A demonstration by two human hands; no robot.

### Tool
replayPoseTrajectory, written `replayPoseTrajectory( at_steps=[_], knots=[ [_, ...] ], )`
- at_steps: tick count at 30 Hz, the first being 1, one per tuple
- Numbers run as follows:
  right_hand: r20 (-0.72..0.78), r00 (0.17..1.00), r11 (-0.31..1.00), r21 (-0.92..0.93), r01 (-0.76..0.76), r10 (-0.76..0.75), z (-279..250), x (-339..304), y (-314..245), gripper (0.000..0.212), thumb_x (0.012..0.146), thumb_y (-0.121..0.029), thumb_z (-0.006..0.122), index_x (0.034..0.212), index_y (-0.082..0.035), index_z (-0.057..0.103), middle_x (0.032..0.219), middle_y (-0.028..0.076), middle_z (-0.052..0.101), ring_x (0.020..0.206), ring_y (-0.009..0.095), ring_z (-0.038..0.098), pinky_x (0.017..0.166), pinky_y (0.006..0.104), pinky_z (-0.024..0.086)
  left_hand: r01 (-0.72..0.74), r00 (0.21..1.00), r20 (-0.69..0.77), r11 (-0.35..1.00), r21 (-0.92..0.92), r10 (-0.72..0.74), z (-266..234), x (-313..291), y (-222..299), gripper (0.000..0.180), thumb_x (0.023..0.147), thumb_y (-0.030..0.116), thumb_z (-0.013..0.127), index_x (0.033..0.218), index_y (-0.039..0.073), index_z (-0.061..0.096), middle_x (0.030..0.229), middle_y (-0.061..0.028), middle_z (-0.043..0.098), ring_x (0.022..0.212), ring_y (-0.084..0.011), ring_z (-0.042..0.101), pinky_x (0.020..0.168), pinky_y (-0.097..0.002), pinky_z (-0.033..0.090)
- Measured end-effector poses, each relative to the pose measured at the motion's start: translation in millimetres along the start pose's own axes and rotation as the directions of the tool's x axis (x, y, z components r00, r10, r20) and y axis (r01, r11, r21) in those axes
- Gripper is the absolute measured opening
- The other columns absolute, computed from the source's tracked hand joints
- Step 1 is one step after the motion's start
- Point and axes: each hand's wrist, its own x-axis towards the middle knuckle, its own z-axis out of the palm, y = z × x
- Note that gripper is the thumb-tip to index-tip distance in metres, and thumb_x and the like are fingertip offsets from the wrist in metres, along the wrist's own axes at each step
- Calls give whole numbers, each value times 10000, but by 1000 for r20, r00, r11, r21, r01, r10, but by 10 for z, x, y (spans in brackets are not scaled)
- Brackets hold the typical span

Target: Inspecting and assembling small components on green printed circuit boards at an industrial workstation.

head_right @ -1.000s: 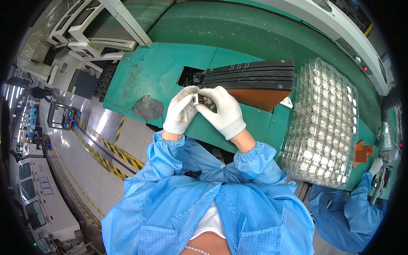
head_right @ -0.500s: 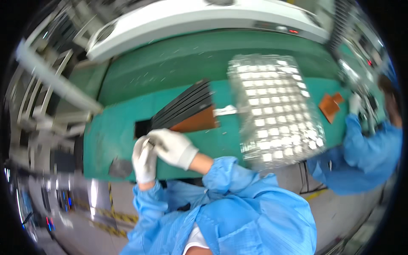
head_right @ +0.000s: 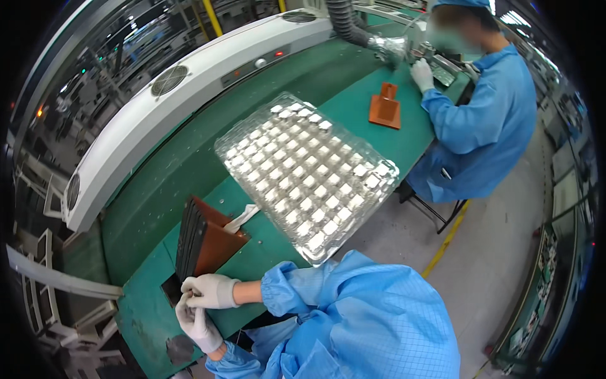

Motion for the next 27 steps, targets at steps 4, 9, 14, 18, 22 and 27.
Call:
replayPoseTrajectory(
  at_steps=[4,9,14,18,22,27],
  knots=[
    [-18,1000,999,-40,25,-25,16,8,29,447,878,-352,631,1171,-17,589,912,163,694,863,333,680,765,408,518,22,999,-49,999,34,-20,44,5,30,394,922,-21,601,1299,-75,500,1278,-186,591,1183,-245,590,1064,-335,441],
    [46,996,991,-118,-66,72,-71,-8,-77,478,897,-370,624,1247,-47,582,1010,146,704,943,304,692,825,373,533,35,998,-55,997,74,-31,17,20,0,406,905,-37,582,1299,-56,484,1311,-183,550,1195,-253,570,1059,-346,443],
    [40,997,988,-140,-65,71,-50,0,-14,491,901,-400,612,1245,-51,581,1030,145,705,959,309,692,830,378,533,10,999,-35,993,115,-6,24,22,-1,396,938,24,593,1311,-67,495,1268,-166,587,1163,-216,582,1028,-320,447],
    [42,996,987,-142,-75,81,-41,1,2,491,903,-407,608,1241,-52,580,1039,146,706,972,311,691,836,383,534,42,998,-56,991,127,-35,-9,22,-27,384,952,63,598,1301,-65,503,1230,-153,595,1125,-199,587,983,-301,455],
    [17,997,988,-135,-72,75,-38,-42,-14,459,906,-388,597,1222,-55,584,1040,153,704,975,318,689,838,393,535,48,997,-57,994,97,-42,-11,9,-26,370,955,66,603,1290,-62,512,1209,-148,600,1105,-195,592,967,-300,459],
    [15,999,991,-125,-40,42,-17,-30,-14,415,891,-341,594,1185,-48,590,1007,170,700,958,346,681,835,422,528,32,998,-57,993,114,-25,-6,-12,-7,367,960,80,613,1283,-62,515,1213,-151,609,1125,-207,593,1000,-314,456]
  ],
)
